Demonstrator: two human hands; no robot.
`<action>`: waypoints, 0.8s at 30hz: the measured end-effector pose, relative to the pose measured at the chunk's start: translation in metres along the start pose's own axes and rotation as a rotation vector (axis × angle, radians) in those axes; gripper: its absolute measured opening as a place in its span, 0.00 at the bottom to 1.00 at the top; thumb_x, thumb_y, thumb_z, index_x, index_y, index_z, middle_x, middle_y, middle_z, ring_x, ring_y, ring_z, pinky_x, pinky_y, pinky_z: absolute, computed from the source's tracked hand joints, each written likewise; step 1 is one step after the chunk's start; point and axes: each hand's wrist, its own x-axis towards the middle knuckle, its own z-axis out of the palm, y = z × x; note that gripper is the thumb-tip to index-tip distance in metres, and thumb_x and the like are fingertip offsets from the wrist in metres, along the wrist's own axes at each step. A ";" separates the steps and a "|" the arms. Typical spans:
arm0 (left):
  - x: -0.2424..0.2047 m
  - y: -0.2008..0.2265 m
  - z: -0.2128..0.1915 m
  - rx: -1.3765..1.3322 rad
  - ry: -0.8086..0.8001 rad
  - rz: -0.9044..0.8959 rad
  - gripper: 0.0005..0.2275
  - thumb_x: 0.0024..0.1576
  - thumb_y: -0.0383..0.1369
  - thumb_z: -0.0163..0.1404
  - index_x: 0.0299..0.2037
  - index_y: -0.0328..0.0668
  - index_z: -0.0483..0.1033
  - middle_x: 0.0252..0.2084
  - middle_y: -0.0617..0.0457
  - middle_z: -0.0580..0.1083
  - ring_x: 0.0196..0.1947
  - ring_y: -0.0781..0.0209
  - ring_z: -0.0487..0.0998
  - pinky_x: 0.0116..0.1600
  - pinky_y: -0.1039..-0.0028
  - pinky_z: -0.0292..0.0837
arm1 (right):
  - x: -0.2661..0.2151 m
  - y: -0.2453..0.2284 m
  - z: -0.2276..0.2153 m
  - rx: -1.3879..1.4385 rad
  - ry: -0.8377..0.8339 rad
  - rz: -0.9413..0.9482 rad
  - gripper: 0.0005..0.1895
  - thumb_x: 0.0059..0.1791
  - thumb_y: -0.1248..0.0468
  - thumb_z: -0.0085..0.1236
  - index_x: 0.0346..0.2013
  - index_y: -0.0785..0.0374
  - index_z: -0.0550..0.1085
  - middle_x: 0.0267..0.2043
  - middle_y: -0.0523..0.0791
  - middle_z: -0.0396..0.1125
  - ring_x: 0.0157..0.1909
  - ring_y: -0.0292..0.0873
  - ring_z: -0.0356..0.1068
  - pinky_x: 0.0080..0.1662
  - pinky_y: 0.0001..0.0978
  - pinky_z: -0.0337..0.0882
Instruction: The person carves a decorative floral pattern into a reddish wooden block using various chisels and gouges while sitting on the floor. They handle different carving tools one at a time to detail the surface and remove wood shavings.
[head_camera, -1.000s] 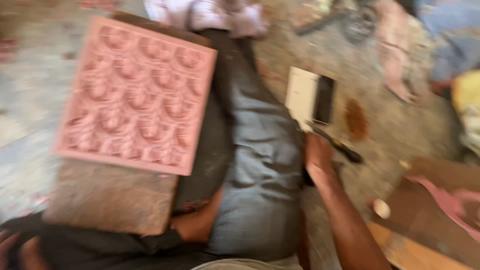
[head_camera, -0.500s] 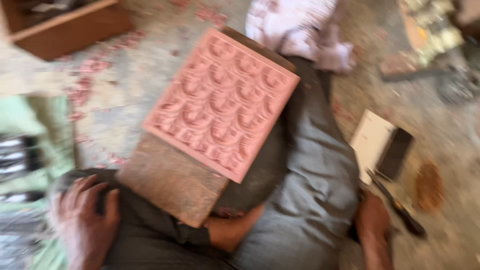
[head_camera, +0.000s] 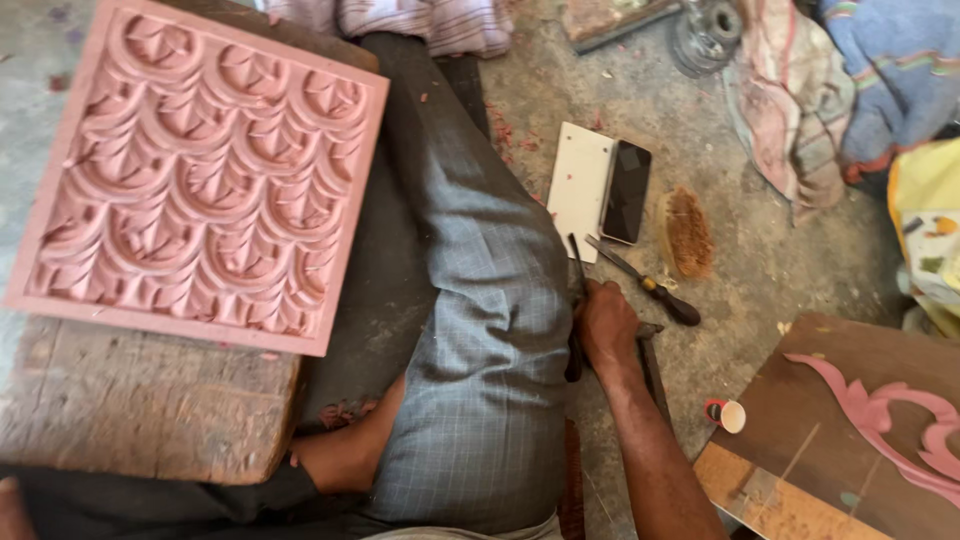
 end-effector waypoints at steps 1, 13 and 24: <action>0.001 0.003 -0.004 0.025 0.005 -0.009 0.09 0.64 0.37 0.58 0.46 0.42 0.77 0.58 0.48 0.74 0.64 0.51 0.72 0.72 0.59 0.60 | -0.001 0.005 0.002 0.031 -0.012 0.036 0.08 0.51 0.67 0.51 0.43 0.66 0.75 0.39 0.62 0.67 0.40 0.68 0.70 0.41 0.61 0.71; 0.118 0.142 -0.079 0.181 0.091 -0.136 0.11 0.52 0.31 0.61 0.43 0.37 0.79 0.54 0.47 0.77 0.64 0.46 0.73 0.73 0.52 0.61 | 0.023 0.021 -0.037 0.969 0.016 0.255 0.16 0.59 0.60 0.53 0.56 0.69 0.69 0.34 0.51 0.67 0.29 0.45 0.68 0.28 0.43 0.70; 0.172 0.251 0.035 -0.301 -0.137 0.206 0.11 0.56 0.32 0.61 0.46 0.36 0.78 0.52 0.47 0.76 0.64 0.43 0.72 0.75 0.43 0.57 | 0.022 -0.188 -0.164 0.833 -0.681 -0.069 0.35 0.54 0.62 0.45 0.77 0.45 0.57 0.18 0.50 0.68 0.12 0.41 0.65 0.18 0.34 0.68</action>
